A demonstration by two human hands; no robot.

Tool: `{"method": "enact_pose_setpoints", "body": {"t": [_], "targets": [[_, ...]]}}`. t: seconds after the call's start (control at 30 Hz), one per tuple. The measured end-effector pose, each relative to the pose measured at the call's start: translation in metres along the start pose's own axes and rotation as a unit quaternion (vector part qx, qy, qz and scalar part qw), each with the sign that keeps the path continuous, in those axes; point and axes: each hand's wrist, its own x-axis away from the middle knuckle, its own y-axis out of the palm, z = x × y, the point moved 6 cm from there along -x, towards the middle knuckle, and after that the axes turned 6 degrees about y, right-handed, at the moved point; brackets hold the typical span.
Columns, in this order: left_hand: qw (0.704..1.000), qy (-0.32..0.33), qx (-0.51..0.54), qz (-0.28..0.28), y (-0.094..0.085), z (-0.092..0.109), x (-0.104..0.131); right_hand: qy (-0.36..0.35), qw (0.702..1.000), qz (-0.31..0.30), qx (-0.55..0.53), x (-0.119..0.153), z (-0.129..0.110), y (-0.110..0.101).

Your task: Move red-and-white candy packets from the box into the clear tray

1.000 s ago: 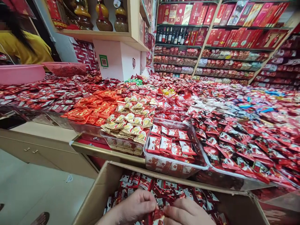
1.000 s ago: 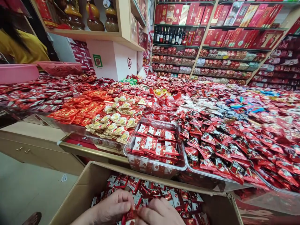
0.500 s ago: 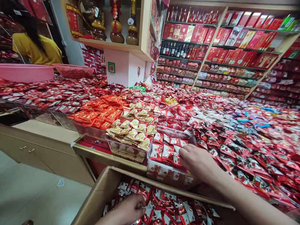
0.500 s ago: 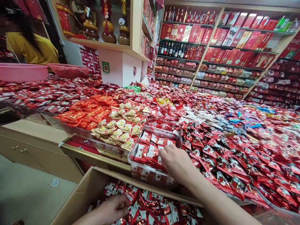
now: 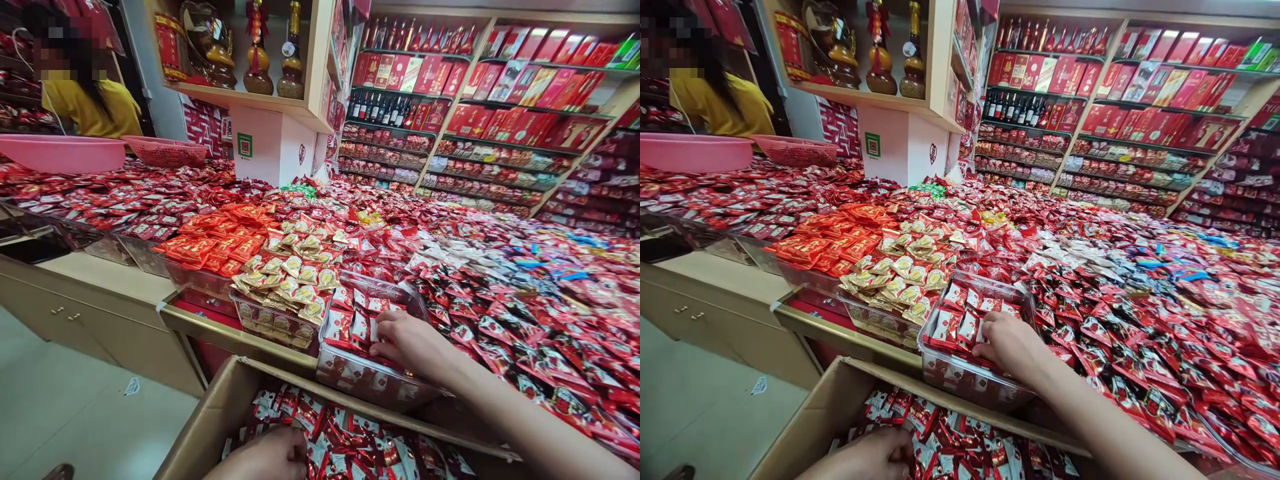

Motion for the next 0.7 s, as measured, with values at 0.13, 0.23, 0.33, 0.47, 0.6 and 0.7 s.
{"method": "enact_pose_setpoints", "body": {"t": [0.13,0.23,0.33,0.47,0.6,0.7], "targets": [[1.0,-0.016,-0.011,-0.015,0.001,0.001,0.001,0.027,1.0,-0.006,-0.009,-0.006,0.007,0.005],[0.999,-0.028,-0.022,-0.019,-0.001,0.003,0.004,0.034,0.999,-0.006,-0.02,-0.007,0.009,0.006],[0.998,-0.039,-0.041,-0.01,-0.005,0.002,0.006,0.032,0.999,-0.002,-0.035,-0.001,0.01,0.0],[0.997,-0.041,-0.067,0.002,-0.006,-0.001,0.004,0.027,0.998,0.008,-0.052,0.008,0.01,-0.009],[0.995,-0.05,-0.084,-0.002,-0.004,-0.004,0.004,0.004,0.998,-0.01,-0.069,0.008,0.009,-0.002],[0.995,-0.059,-0.086,-0.01,-0.002,-0.007,0.004,-0.002,0.997,-0.013,-0.079,0.006,0.01,0.001]]}}
